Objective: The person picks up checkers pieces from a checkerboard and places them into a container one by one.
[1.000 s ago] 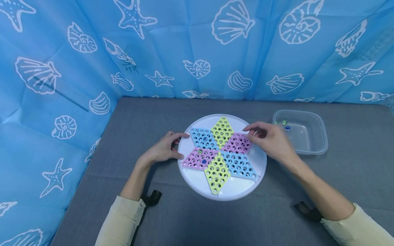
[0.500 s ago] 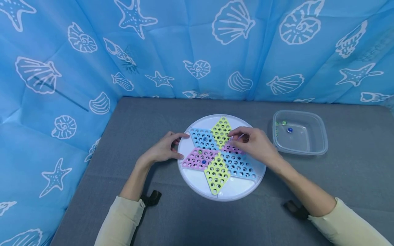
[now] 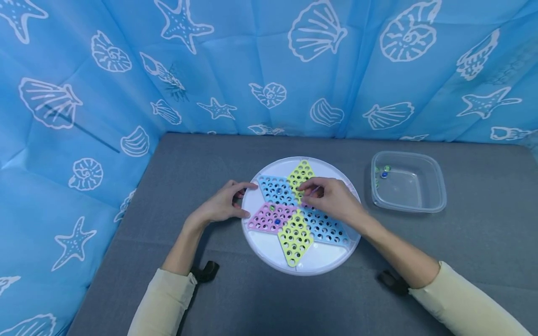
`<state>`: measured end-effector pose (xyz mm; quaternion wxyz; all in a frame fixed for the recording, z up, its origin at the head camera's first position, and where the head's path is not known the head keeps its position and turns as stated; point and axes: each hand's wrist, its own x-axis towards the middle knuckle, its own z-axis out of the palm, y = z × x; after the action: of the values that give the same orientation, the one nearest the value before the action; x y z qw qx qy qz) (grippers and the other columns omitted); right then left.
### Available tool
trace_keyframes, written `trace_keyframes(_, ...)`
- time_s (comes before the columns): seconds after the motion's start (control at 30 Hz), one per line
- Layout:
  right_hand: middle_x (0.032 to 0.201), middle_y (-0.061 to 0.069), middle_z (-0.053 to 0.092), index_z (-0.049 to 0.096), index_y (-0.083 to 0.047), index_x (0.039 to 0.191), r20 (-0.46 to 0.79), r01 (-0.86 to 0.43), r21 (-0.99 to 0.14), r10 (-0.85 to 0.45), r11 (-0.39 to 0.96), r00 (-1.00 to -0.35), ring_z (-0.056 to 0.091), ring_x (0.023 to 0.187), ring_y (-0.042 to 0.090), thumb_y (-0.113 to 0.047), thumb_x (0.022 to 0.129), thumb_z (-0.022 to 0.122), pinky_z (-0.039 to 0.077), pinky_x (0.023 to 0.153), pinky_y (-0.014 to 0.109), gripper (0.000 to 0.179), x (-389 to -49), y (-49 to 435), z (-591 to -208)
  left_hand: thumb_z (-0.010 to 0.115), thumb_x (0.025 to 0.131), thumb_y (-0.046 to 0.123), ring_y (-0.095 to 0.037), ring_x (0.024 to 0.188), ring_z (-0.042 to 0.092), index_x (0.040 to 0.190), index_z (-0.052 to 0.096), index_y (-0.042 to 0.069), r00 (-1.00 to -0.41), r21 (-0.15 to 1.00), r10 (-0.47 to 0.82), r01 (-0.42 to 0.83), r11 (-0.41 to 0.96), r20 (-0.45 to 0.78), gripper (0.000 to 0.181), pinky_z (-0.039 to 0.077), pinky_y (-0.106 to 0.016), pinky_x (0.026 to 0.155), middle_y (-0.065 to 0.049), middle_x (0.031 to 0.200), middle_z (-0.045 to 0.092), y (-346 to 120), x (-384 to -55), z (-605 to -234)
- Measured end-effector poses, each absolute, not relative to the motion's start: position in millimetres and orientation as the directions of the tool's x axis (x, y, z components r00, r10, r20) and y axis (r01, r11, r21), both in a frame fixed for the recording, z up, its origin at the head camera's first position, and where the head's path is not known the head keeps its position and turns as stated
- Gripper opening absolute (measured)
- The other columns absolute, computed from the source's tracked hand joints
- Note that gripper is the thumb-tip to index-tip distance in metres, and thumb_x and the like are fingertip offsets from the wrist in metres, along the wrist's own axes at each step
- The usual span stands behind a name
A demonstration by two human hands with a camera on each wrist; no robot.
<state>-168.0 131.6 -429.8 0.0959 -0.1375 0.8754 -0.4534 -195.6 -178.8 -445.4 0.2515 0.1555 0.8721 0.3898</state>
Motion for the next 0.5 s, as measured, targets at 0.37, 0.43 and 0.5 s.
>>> trace_keyframes(0.37,0.088,0.0,0.067,0.072,-0.009,0.107,-0.093,-0.143,-0.809,-0.365,0.57,-0.927,0.061,0.081,0.015,-0.013,0.089,0.072,0.049,0.076,0.033,0.019,-174.0,121.2,-433.0,0.082,0.08,0.008,-0.027,0.108,0.046,0.145,0.051,0.021,-0.827,0.748,0.453,0.062,0.661,-0.332,0.073,0.045,-0.036,0.082,-0.014,0.122,0.041,-178.4,-195.9,-445.9)
trace_keyframes(0.43,0.089,0.0,0.067,0.072,-0.01,0.107,-0.103,-0.133,-0.812,-0.363,0.569,-0.926,0.062,0.082,0.015,-0.012,0.088,0.073,0.05,0.077,0.033,0.019,-175.7,119.5,-433.8,0.082,0.08,0.008,-0.027,0.108,0.047,0.145,0.051,0.02,-0.828,0.748,0.454,0.064,0.661,-0.33,0.073,0.045,-0.036,0.082,-0.014,0.122,0.041,-178.4,-196.0,-445.7)
trace_keyframes(0.5,0.089,0.0,0.067,0.072,-0.009,0.107,-0.107,-0.13,-0.815,-0.367,0.565,-0.924,0.062,0.082,0.015,-0.012,0.088,0.072,0.05,0.077,0.033,0.019,-177.8,117.7,-435.2,0.082,0.08,0.009,-0.027,0.108,0.046,0.145,0.05,0.02,-0.827,0.747,0.456,0.069,0.662,-0.329,0.073,0.045,-0.036,0.082,-0.014,0.122,0.041,-178.2,-195.8,-445.2)
